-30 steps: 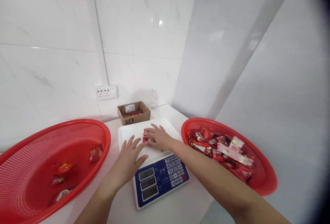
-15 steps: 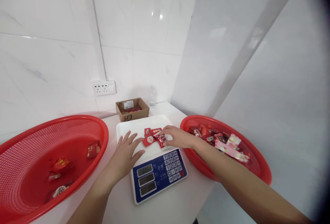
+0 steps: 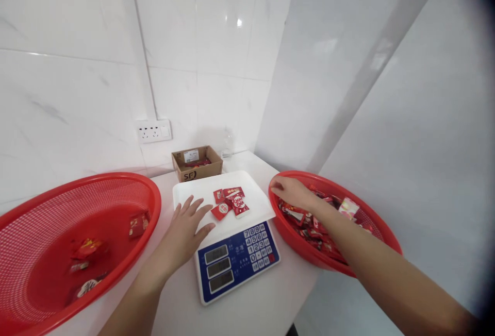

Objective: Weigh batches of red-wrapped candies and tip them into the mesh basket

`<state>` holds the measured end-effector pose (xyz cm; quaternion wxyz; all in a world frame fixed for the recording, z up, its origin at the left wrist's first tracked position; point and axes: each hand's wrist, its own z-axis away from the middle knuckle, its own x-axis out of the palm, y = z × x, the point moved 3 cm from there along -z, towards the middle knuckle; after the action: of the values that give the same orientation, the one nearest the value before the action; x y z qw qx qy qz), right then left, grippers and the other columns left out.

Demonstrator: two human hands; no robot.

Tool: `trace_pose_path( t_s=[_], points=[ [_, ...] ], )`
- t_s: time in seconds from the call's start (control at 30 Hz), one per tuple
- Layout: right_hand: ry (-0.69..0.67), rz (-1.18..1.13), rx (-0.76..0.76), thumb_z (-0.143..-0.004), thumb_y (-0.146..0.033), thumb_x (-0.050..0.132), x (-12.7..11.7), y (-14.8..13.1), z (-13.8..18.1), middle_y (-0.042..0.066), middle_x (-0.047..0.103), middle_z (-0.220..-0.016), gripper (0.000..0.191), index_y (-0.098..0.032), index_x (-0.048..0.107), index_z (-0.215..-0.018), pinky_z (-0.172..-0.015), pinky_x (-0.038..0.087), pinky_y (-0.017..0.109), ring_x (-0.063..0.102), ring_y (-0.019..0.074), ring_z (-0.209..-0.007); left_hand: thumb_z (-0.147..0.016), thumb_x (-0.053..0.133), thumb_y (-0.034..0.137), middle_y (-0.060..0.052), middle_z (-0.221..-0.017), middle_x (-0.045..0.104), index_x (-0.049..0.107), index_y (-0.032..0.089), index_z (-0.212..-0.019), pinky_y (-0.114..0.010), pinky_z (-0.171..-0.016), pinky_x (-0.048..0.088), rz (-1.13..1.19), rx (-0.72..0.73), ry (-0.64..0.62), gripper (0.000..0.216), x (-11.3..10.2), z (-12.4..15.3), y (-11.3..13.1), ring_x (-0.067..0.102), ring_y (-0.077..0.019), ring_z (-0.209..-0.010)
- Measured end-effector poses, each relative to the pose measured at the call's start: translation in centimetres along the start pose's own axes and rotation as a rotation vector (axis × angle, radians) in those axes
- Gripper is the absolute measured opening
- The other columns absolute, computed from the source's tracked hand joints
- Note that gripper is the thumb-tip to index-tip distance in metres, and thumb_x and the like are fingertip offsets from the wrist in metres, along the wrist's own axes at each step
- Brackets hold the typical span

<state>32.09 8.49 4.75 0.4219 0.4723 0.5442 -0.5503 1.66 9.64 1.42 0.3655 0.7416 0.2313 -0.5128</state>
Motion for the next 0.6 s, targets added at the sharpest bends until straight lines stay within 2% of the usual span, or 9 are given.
trace_pose_path(
  t_s=[0.13,0.17,0.23,0.3,0.4,0.47,0.6],
  points=[
    [-0.269,0.08,0.081,-0.073,-0.017,0.058,1.6,3.7,1.8,0.008,0.069,-0.082,0.011,-0.016,0.068,-0.077,-0.066,0.044,0.027,0.064,0.0221,-0.076,-0.088,0.041,0.041,-0.007,-0.139,0.043,0.049,0.027,-0.126,-0.055,-0.105,0.024,-0.009,0.015,0.021,0.041,0.2,-0.2,-0.1,0.022,-0.031,-0.135],
    [-0.334,0.087,0.087,-0.069,-0.019,0.062,2.3,4.3,2.2,0.008,0.07,-0.083,0.013,-0.017,0.069,-0.08,-0.065,0.045,0.027,0.064,0.0231,-0.076,-0.088,0.041,0.041,-0.008,-0.139,0.043,0.049,0.026,-0.126,-0.056,-0.105,0.024,-0.014,0.014,0.012,0.041,0.2,-0.3,-0.1,0.022,-0.0313,-0.135],
    [-0.411,0.098,0.101,-0.065,-0.024,0.067,3.8,5.0,2.9,0.01,0.069,-0.097,0.031,-0.018,0.068,-0.096,-0.069,0.046,0.029,0.064,0.0255,-0.084,-0.088,0.042,0.04,-0.009,-0.139,0.043,0.049,0.025,-0.126,-0.056,-0.105,0.024,-0.021,0.009,-0.015,0.041,0.3,-0.4,0.0,0.023,-0.0319,-0.134],
    [-0.435,0.112,0.125,-0.065,-0.028,0.068,4.8,5.4,3.3,0.014,0.06,-0.117,0.051,-0.018,0.061,-0.114,-0.075,0.046,0.031,0.062,0.0278,-0.094,-0.088,0.041,0.04,-0.009,-0.139,0.042,0.05,0.025,-0.125,-0.056,-0.105,0.024,-0.026,0.011,-0.031,0.041,0.4,-0.4,0.0,0.023,-0.0322,-0.134],
    [-0.444,0.125,0.153,-0.065,-0.031,0.068,5.5,5.3,3.5,0.019,0.045,-0.133,0.063,-0.017,0.053,-0.125,-0.077,0.046,0.034,0.061,0.0295,-0.097,-0.088,0.041,0.041,-0.008,-0.139,0.043,0.049,0.026,-0.126,-0.056,-0.104,0.025,-0.031,0.029,-0.007,0.041,0.7,-0.4,-0.2,0.023,-0.0323,-0.134],
    [-0.433,0.124,0.162,-0.066,-0.03,0.067,5.6,5.1,3.5,0.019,0.044,-0.134,0.061,-0.018,0.053,-0.125,-0.077,0.046,0.035,0.062,0.0299,-0.096,-0.088,0.04,0.042,-0.008,-0.138,0.044,0.049,0.027,-0.126,-0.056,-0.104,0.025,-0.034,0.045,0.024,0.041,0.9,-0.4,-0.4,0.024,-0.0319,-0.134],
    [-0.359,0.102,0.131,-0.072,-0.027,0.062,5.5,4.4,3.2,0.019,0.05,-0.128,0.053,-0.017,0.053,-0.123,-0.082,0.044,0.036,0.058,0.0305,-0.101,-0.088,0.04,0.042,-0.007,-0.137,0.045,0.049,0.028,-0.125,-0.056,-0.103,0.026,-0.039,0.056,0.047,0.041,1.1,-0.4,-0.7,0.025,-0.0317,-0.133]
  ],
)
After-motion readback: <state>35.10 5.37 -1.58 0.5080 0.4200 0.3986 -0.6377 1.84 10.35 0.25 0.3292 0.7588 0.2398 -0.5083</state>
